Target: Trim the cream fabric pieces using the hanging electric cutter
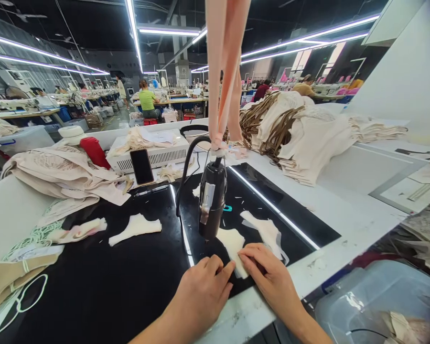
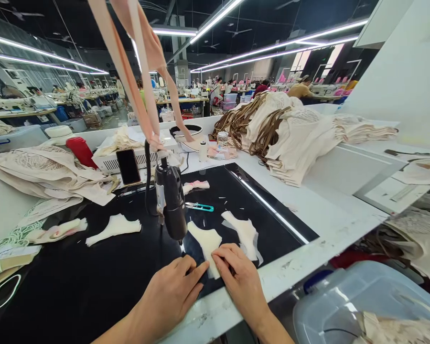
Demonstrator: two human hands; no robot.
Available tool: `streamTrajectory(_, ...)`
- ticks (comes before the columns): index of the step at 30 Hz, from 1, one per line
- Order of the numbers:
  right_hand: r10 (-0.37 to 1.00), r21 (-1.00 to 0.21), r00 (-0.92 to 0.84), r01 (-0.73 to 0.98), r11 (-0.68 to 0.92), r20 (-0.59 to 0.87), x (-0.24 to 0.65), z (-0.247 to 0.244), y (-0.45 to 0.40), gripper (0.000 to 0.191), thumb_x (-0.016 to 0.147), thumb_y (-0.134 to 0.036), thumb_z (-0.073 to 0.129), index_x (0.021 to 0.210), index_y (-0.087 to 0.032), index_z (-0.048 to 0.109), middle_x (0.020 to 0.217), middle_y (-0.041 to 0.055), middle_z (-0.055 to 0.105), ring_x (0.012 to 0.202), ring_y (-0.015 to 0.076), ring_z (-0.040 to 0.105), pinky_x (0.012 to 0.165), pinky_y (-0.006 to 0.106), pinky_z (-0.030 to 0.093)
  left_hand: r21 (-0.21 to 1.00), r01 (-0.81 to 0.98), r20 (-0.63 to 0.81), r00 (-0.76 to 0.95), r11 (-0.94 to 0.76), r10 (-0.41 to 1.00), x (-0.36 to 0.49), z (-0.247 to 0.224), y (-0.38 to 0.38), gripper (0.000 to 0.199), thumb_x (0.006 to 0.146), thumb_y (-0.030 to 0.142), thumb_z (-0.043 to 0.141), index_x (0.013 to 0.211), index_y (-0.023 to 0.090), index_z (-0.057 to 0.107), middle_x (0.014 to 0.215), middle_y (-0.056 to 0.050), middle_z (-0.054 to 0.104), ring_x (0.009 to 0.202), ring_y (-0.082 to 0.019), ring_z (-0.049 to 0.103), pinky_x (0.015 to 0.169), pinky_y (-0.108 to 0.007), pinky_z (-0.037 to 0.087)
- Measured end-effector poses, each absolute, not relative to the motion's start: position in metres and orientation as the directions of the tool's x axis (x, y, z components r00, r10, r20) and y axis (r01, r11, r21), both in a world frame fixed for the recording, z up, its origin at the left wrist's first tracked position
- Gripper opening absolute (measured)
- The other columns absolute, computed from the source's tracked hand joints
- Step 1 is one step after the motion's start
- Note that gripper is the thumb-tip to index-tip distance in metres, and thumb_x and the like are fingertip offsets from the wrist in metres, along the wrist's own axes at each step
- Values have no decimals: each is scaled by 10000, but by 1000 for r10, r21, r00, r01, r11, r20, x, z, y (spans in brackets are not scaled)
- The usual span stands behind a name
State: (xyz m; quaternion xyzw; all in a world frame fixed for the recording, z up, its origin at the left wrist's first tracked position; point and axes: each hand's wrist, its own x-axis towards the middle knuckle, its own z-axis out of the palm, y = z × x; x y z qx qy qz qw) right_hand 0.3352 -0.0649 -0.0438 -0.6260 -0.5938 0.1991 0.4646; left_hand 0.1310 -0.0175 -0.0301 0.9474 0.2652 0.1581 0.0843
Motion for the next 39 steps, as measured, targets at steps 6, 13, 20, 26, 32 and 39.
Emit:
streamTrajectory(6, 937, -912, 303, 409, 39, 176, 340, -19, -54, 315, 991, -497, 568, 1019, -228, 730, 823, 53, 762, 575, 166, 640, 554, 276, 539, 213, 485, 253, 811, -848, 527, 133, -29, -18, 459, 966, 189, 603, 1411, 203, 490, 1026, -43, 631, 826, -202, 645, 660, -324, 547)
streamTrajectory(13, 871, -987, 470, 7, 158, 143, 354, 17, -23, 335, 945, -562, 636, 961, -227, 640, 1139, 94, 745, 857, 199, 735, 677, 278, 603, 188, 494, 236, 816, -849, 527, 132, -23, -20, 445, 970, 185, 593, 1405, 196, 499, 1021, -41, 641, 836, -208, 644, 630, -316, 524)
streamTrajectory(20, 816, -947, 504, 14, 320, 283, 359, 39, -19, 304, 975, -533, 601, 948, -234, 650, 982, 54, 696, 888, 188, 680, 794, 312, 591, 180, 516, 210, 812, -837, 545, 134, -27, -21, 521, 965, 220, 626, 1462, 191, 470, 1051, -47, 655, 862, -217, 660, 688, -333, 534)
streamTrajectory(26, 856, -939, 403, 29, 342, 324, 345, 40, -58, 439, 1018, -588, 470, 852, -230, 662, 691, 19, 594, 638, 165, 555, 612, 275, 509, 327, 524, 192, 778, -787, 598, 131, -24, -17, 376, 1005, 182, 510, 1375, 208, 572, 1033, -50, 692, 878, -219, 671, 733, -320, 517)
streamTrajectory(32, 921, -958, 267, 42, 283, 284, 322, 18, -88, 526, 1016, -640, 392, 788, -234, 637, 661, 27, 585, 620, 189, 553, 591, 294, 470, 897, 265, 114, 636, -354, 764, 121, -19, -9, 438, 1085, 436, 328, 1147, 257, 723, 1006, -11, 746, 868, -179, 659, 822, -292, 488)
streamTrajectory(39, 962, -957, 100, 165, 237, 256, 306, -10, -96, 510, 1012, -640, 394, 821, -243, 653, 711, 26, 630, 722, 213, 602, 701, 305, 490, 998, 29, 19, 682, -53, 731, 130, -19, -8, 351, 876, 507, 674, 907, 165, 747, 775, -17, 696, 689, -150, 573, 655, -257, 425)
